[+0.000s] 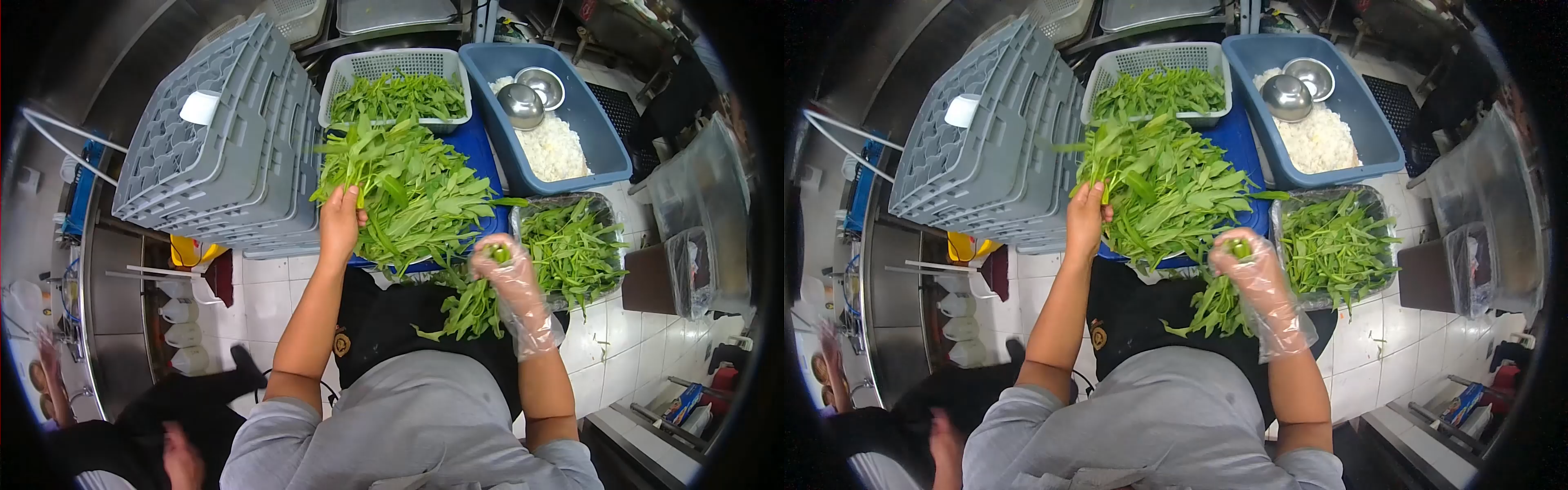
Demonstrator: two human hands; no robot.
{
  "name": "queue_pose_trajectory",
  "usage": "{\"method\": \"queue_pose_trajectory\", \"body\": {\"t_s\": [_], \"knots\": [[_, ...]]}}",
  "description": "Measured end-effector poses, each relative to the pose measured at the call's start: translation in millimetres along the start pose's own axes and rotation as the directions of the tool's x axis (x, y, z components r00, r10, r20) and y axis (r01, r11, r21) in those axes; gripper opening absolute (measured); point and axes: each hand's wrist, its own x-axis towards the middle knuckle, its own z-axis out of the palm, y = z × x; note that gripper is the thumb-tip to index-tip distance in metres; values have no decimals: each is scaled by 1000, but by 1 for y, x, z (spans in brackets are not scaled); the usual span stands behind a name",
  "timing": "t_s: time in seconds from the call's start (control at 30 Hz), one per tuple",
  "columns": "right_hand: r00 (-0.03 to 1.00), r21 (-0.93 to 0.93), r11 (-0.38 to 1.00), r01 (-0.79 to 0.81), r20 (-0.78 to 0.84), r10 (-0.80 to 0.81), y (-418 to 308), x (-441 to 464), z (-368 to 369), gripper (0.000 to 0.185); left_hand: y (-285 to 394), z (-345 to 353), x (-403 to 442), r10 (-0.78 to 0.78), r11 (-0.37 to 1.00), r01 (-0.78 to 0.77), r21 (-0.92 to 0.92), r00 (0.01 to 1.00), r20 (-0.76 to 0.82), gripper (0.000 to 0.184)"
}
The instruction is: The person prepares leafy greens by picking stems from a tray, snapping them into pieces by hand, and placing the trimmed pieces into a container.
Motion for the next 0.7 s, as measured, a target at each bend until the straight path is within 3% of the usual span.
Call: {"method": "queue_pose_trajectory", "body": {"t_s": [0.1, 0.13, 0.27, 0.37, 0.47, 0.57, 0.7], "knots": [[997, -366, 928, 69, 62, -50, -5, 6, 10, 18, 1, 4, -9, -39, 986, 50, -160, 997, 70, 25], [990, -339, 932, 125, 102, -95, -3, 11, 15, 21, -3, 4, -10, -42, 972, 68, -226, 992, 119, 23], [940, -660, 674, 332, 172, -295, -10, 31, 44, 34, -13, 16, -17, -166, 910, 225, -348, 967, 191, 15], [921, -697, 614, 371, 194, -337, 2, 51, 67, 34, -20, 23, -19, -235, 852, 344, -395, 925, 300, 14], [930, -755, 566, 331, 161, -330, 22, 70, 85, 35, -30, 25, -18, -228, 859, 340, -383, 923, 309, 16], [959, -687, 676, 265, 114, -259, 19, 75, 90, 31, -30, 23, -19, -246, 861, 349, -369, 922, 298, 19], [960, -677, 682, 276, 153, -236, 28, 78, 86, 27, -27, 24, -23, -277, 861, 377, -343, 911, 306, 23]]}}
